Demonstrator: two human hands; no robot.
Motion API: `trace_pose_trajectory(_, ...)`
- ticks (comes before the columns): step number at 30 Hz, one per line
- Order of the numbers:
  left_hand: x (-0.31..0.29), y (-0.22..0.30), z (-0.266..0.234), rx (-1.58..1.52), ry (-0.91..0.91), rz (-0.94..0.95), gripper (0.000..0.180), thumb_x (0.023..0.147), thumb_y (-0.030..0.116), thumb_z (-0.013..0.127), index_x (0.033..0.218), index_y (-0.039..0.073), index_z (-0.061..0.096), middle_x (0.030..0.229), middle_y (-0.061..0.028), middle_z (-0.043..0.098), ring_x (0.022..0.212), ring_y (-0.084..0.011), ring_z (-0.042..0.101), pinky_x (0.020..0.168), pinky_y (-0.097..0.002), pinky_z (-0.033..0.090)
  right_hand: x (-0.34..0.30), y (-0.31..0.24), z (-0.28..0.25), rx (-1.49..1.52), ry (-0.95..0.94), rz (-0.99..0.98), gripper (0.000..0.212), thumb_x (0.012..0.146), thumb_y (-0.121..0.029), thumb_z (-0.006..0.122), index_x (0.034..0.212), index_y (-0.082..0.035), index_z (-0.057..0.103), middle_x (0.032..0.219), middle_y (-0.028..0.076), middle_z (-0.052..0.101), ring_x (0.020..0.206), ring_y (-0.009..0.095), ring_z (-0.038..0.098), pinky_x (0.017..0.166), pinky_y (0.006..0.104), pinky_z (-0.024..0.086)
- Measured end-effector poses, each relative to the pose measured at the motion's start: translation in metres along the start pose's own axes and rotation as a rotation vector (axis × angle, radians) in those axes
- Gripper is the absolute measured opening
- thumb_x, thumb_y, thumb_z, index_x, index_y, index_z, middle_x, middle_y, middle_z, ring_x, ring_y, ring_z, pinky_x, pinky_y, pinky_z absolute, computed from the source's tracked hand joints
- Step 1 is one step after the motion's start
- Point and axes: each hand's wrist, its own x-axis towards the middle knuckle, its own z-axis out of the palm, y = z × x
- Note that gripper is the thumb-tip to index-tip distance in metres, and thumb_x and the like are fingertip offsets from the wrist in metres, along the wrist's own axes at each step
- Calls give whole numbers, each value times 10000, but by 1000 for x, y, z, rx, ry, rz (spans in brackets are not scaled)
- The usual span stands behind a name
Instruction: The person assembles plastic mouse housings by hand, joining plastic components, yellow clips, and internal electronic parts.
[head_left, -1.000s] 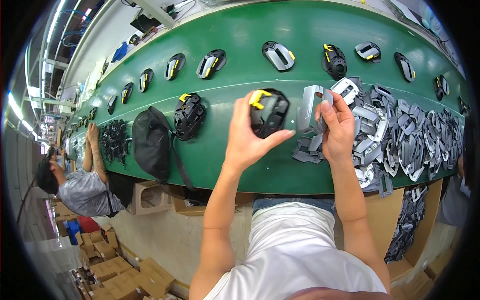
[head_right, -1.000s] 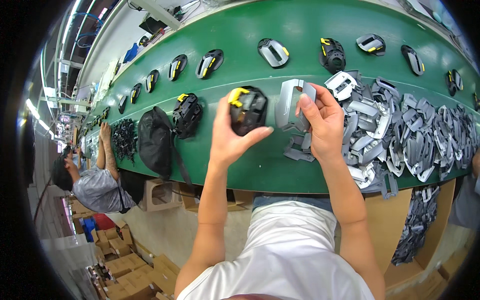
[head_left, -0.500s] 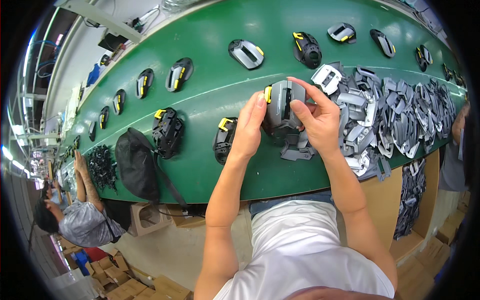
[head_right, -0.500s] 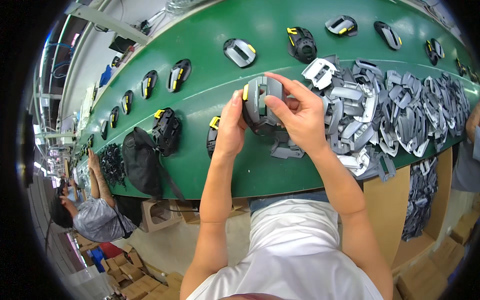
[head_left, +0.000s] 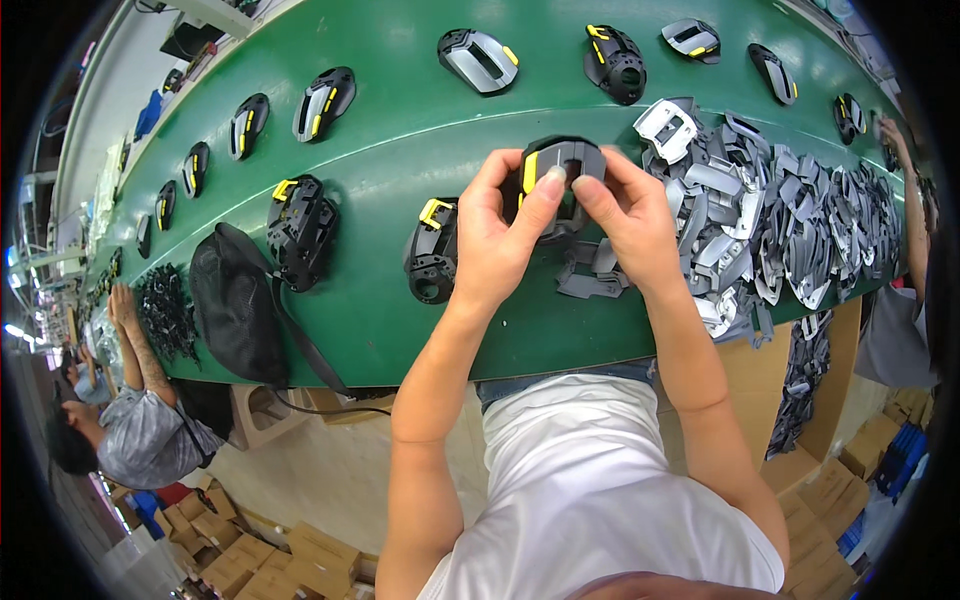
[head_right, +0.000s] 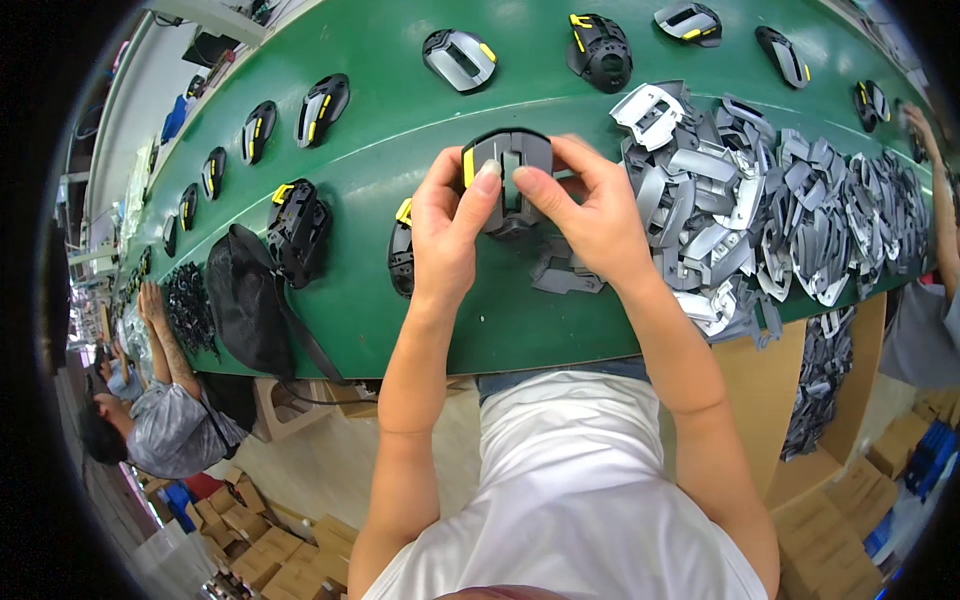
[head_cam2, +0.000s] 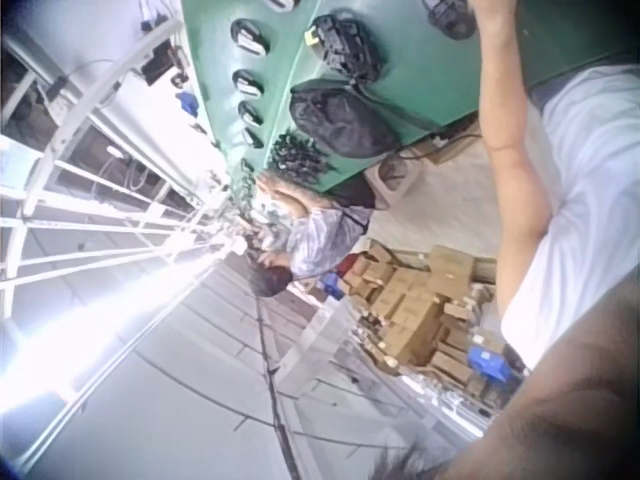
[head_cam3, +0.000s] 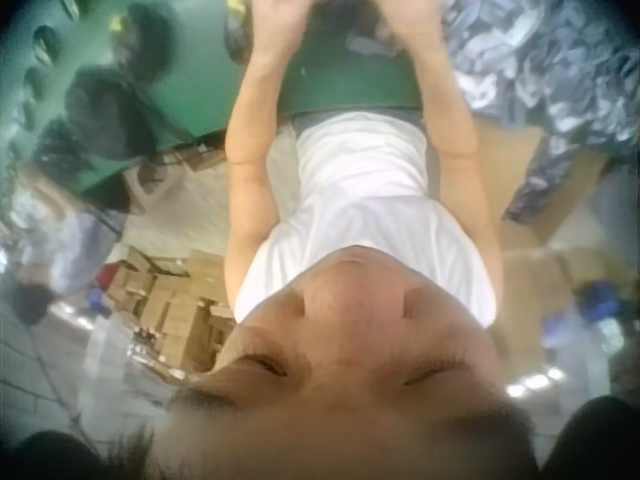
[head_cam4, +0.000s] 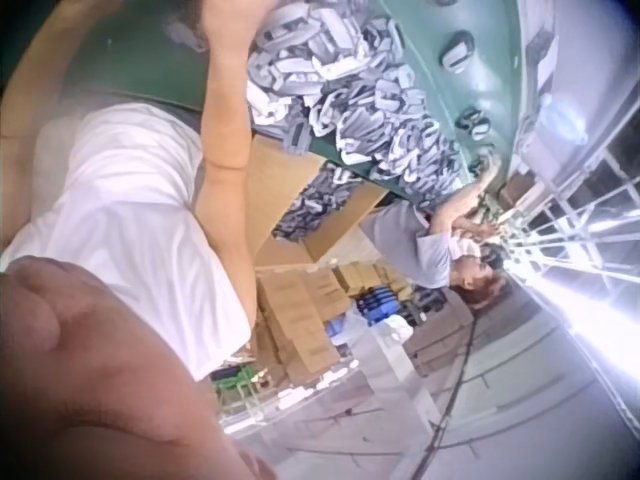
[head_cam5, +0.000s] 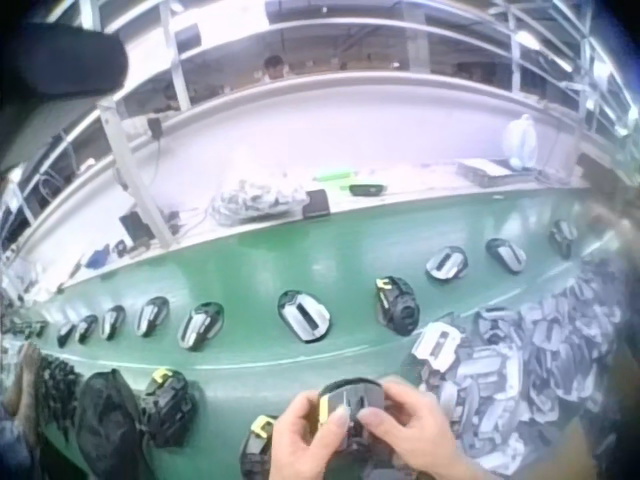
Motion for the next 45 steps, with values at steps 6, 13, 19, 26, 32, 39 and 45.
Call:
trace_pose_trajectory(6, -5, -2, -1, 244, 91, 224, 260, 808, 174, 670, 929, -28, 559, 770, -43, 613, 685, -81, 540, 622, -210, 439, -4, -8, -6, 133, -173, 145, 299, 801, -124, 682, 1037, 39, 600, 911, 56, 634, 790, 84, 568, 688, 233, 483)
trace_pose_trajectory(13, -4, -6, 4, 253, 84, 251, 242, 830, 156, 642, 942, -39, 551, 760, -52, 620, 671, -77, 555, 607, -202, 443, -3, -7, -8, 149, -155, 173, 287, 783, -113, 696, 1008, 39, 605, 883, 48, 633, 781, 96, 580, 692, 225, 469)
trace_pose_trajectory(19, -2, -1, -2, 346, 71, 326, 226, 854, 165, 602, 946, -34, 546, 731, -35, 621, 620, -93, 566, 586, -210, 446, -7, -14, -3, 122, -202, 79, 327, 744, -92, 721, 1020, 17, 582, 905, 46, 626, 842, 120, 589, 767, 262, 459)
trace_pose_trajectory(26, 15, -5, -25, 33, -247, 382, 350, 878, 278, 555, 1006, -47, 544, 1106, -144, 536, 1017, -174, 518, 842, -274, 415, -8, -13, 2, -523, -242, -540, 340, 586, -35, 734, 907, -108, 648, 876, 15, 640, 895, 196, 598, 791, 326, 412)
trace_pose_trajectory(32, 6, 19, -8, -106, -15, -53, 394, 904, 266, 509, 1172, -22, 480, 1049, -99, 549, 920, -131, 549, 772, -255, 462, -3, -15, -1, -621, -173, -719, 344, 542, -19, 685, 857, -159, 694, 1128, 65, 575, 1141, 302, 466, 925, 413, 402)
trace_pose_trajectory(39, 3, 9, -8, 59, 145, -36, 266, 922, 273, 513, 958, 14, 555, 702, 7, 542, 571, -47, 499, 507, -187, 397, -8, -17, 11, 211, 29, -63, 568, 755, -78, 659, 1247, 46, 403, 1167, 139, 517, 1177, 217, 448, 961, 349, 386)
trace_pose_trajectory(45, 3, 8, -9, -197, 63, -90, 239, 893, 241, 553, 968, 14, 552, 746, -23, 572, 599, -57, 514, 525, -197, 415, -12, -4, 6, 264, -217, 214, 368, 789, -116, 645, 1084, 41, 490, 977, 95, 589, 898, 135, 581, 817, 267, 465)
